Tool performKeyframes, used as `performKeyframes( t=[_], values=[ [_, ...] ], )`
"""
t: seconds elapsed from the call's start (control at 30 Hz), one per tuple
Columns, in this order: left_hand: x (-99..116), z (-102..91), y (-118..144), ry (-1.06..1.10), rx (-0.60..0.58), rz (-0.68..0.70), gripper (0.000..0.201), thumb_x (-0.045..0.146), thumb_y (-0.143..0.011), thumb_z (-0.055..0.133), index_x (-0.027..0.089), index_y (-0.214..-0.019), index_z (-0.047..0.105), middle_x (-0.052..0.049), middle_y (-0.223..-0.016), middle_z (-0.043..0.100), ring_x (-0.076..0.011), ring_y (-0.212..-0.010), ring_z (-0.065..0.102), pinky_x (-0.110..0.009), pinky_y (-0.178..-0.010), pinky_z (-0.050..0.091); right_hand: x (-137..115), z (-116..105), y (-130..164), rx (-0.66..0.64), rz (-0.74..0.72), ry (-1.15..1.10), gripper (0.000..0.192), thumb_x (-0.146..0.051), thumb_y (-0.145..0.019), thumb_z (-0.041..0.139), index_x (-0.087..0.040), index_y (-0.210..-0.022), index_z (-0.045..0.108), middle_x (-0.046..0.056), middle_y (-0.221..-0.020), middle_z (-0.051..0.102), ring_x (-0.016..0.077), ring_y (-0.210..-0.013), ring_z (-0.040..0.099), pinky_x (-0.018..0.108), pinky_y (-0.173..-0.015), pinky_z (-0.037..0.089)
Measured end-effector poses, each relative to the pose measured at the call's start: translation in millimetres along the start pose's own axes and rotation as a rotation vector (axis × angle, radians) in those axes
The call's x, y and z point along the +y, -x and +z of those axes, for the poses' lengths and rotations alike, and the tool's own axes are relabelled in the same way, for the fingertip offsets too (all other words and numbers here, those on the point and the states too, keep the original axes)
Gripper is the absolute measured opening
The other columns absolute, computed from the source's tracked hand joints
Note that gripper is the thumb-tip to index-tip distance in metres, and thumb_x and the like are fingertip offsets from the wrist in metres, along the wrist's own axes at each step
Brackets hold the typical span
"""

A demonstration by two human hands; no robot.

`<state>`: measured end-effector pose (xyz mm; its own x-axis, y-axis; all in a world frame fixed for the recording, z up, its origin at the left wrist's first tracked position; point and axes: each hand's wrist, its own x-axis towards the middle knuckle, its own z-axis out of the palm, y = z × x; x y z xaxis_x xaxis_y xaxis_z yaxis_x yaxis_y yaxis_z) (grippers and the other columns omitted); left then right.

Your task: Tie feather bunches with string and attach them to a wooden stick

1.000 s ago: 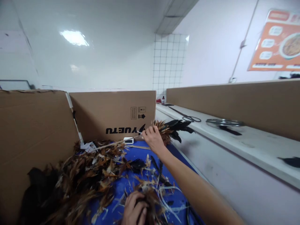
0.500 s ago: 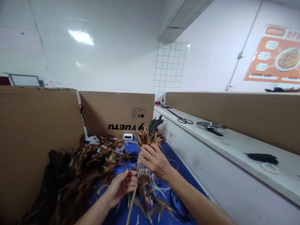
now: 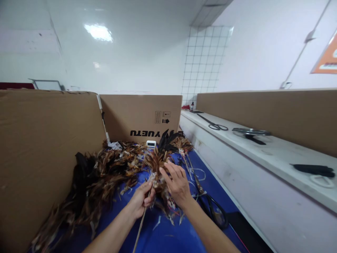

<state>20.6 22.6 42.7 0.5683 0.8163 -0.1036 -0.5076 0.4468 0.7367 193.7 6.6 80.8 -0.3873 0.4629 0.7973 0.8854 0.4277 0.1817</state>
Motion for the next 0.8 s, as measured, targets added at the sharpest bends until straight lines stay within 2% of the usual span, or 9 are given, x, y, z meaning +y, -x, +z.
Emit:
performKeyframes(
  t=[0.1, 0.2, 0.3, 0.4, 0.5, 0.6, 0.7, 0.8],
  values=[
    [-7, -5.9, 0, 0.048, 0.034, 0.011, 0.028, 0.037, -0.076, 0.062, 0.014, -0.083, 0.047, 0.001, -0.063, 0.058, 0.0015, -0.030, 0.029, -0.014, -0.031, 0.008, 1, -1, 15, 0.036, 0.148, -0.049, 0.038, -0.009, -0.083, 0.045, -0.020, -0.119, 0.052, 0.013, -0.119, 0.054, 0.0263, -0.118, 0.044, 0.047, -0.094, 0.037],
    [-11, -9.5, -1, 0.069, 0.082, 0.008, 0.028, 0.032, -0.077, 0.061, 0.015, -0.093, 0.048, -0.005, -0.082, 0.064, 0.0021, -0.033, 0.033, -0.012, -0.031, 0.011, 5, 5, 32, -0.035, 0.225, -0.103, 0.029, -0.011, -0.084, 0.044, -0.017, -0.110, 0.056, 0.012, -0.110, 0.057, 0.0252, -0.109, 0.049, 0.044, -0.092, 0.039],
    [-9, -14.6, -3, 0.083, 0.110, 0.041, 0.021, 0.027, -0.078, 0.060, 0.014, -0.091, 0.049, -0.008, -0.093, 0.064, 0.0032, -0.033, 0.031, -0.011, -0.030, 0.014, 12, 17, 50, -0.109, 0.295, -0.168, 0.022, -0.013, -0.086, 0.043, -0.017, -0.100, 0.058, 0.009, -0.099, 0.061, 0.0232, -0.099, 0.053, 0.042, -0.087, 0.040],
    [-3, -22.2, -5, 0.107, 0.134, 0.091, 0.016, 0.024, -0.079, 0.059, 0.014, -0.087, 0.049, -0.007, -0.093, 0.065, 0.0038, -0.033, 0.028, -0.010, -0.029, 0.015, 17, 30, 67, -0.113, 0.370, -0.239, 0.018, -0.016, -0.087, 0.042, -0.018, -0.096, 0.058, 0.008, -0.092, 0.063, 0.0221, -0.092, 0.056, 0.040, -0.083, 0.041],
    [1, -29.9, -6, 0.101, 0.125, 0.122, 0.016, 0.025, -0.081, 0.057, 0.011, -0.088, 0.054, -0.004, -0.081, 0.064, 0.0039, -0.032, 0.025, -0.011, -0.029, 0.016, 18, 37, 75, -0.148, 0.419, -0.316, 0.016, -0.022, -0.087, 0.045, -0.019, -0.095, 0.058, 0.007, -0.092, 0.063, 0.0218, -0.090, 0.056, 0.038, -0.081, 0.042],
    [3, -34.3, -6, 0.088, 0.134, 0.136, 0.017, 0.026, -0.082, 0.054, 0.010, -0.086, 0.056, -0.004, -0.081, 0.063, 0.0039, -0.033, 0.025, -0.011, -0.029, 0.017, 14, 35, 74, -0.271, 0.403, -0.366, 0.019, -0.027, -0.086, 0.048, -0.021, -0.102, 0.057, 0.007, -0.098, 0.063, 0.0220, -0.094, 0.056, 0.038, -0.082, 0.042],
    [3, -35.1, -7, 0.100, 0.139, 0.118, 0.020, 0.031, -0.083, 0.052, 0.014, -0.093, 0.054, -0.002, -0.083, 0.060, 0.0036, -0.033, 0.026, -0.011, -0.028, 0.018, 9, 29, 71, -0.404, 0.322, -0.398, 0.028, -0.027, -0.086, 0.049, -0.024, -0.113, 0.053, 0.006, -0.102, 0.062, 0.0221, -0.096, 0.054, 0.039, -0.082, 0.041],
    [3, -34.6, -9, 0.117, 0.117, 0.084, 0.029, 0.036, -0.084, 0.051, 0.016, -0.105, 0.051, 0.001, -0.076, 0.054, 0.0034, -0.033, 0.024, -0.010, -0.028, 0.017, 2, 25, 70, -0.495, 0.235, -0.430, 0.020, -0.021, -0.086, 0.047, -0.025, -0.102, 0.059, 0.005, -0.092, 0.063, 0.0211, -0.089, 0.054, 0.038, -0.079, 0.040]
  ],
)
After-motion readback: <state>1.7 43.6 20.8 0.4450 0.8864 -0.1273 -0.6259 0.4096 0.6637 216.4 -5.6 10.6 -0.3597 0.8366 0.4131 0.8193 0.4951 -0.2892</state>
